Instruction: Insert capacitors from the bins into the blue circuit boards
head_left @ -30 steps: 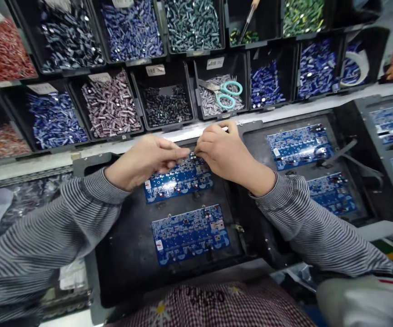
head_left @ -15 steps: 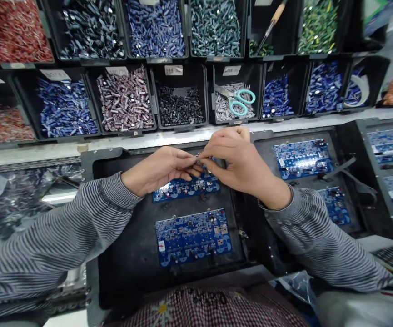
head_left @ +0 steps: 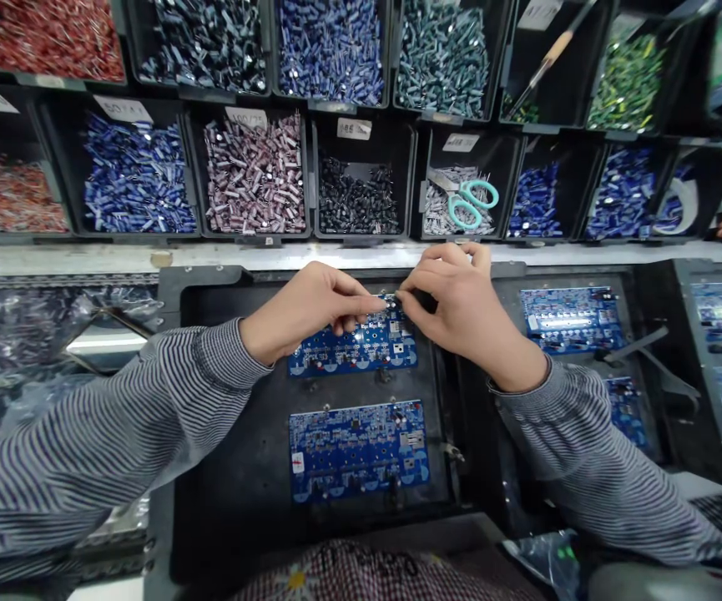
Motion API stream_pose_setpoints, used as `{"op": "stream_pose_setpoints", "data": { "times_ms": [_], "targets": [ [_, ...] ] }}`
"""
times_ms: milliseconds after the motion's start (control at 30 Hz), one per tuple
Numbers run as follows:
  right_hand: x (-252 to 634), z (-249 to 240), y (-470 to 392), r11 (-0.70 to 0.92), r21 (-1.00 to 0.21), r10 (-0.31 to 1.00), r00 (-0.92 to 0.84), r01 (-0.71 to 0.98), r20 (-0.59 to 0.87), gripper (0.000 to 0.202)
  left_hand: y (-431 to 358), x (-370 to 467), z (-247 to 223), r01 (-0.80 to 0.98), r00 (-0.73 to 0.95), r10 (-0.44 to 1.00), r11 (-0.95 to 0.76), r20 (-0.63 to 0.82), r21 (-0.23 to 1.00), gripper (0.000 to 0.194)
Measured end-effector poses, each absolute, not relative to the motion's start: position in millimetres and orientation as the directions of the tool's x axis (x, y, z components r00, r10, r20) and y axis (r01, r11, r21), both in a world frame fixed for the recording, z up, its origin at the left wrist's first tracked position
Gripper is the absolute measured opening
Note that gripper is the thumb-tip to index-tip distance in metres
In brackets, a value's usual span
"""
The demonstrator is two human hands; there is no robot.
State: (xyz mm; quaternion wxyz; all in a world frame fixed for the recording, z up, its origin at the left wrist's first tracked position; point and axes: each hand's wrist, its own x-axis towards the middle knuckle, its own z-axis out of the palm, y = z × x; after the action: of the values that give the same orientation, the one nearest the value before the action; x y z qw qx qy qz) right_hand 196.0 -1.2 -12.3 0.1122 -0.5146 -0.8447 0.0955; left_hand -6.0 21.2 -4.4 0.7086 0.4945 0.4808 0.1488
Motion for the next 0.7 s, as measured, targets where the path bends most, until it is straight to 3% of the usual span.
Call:
{"op": "stream_pose_setpoints", "data": {
  "times_ms": [100,300,700],
  "targets": [
    [197.8,-12.1,-0.9,0.468,-0.299,0.881,-0.464,0.832,0.090,0.019,20.9,-5.4,-4.1,0.240,0.494,0.661,0.521,-0.565,0.819,0.009],
    [200.0,-12.4,-0.8,0.480,-0.303,0.872,-0.485,0.823,0.063,0.019,21.3,-4.3,-6.0,0.189,0.483,0.629,0.605,-0.610,0.773,0.013],
    [202.0,-15.7,-0.4,0.495,-0.267,0.865,-0.498,0.827,0.063,0.019,22.1,-4.7,-6.6,0.204,0.478,0.625,0.604,-0.617,0.770,0.010]
  ]
}}
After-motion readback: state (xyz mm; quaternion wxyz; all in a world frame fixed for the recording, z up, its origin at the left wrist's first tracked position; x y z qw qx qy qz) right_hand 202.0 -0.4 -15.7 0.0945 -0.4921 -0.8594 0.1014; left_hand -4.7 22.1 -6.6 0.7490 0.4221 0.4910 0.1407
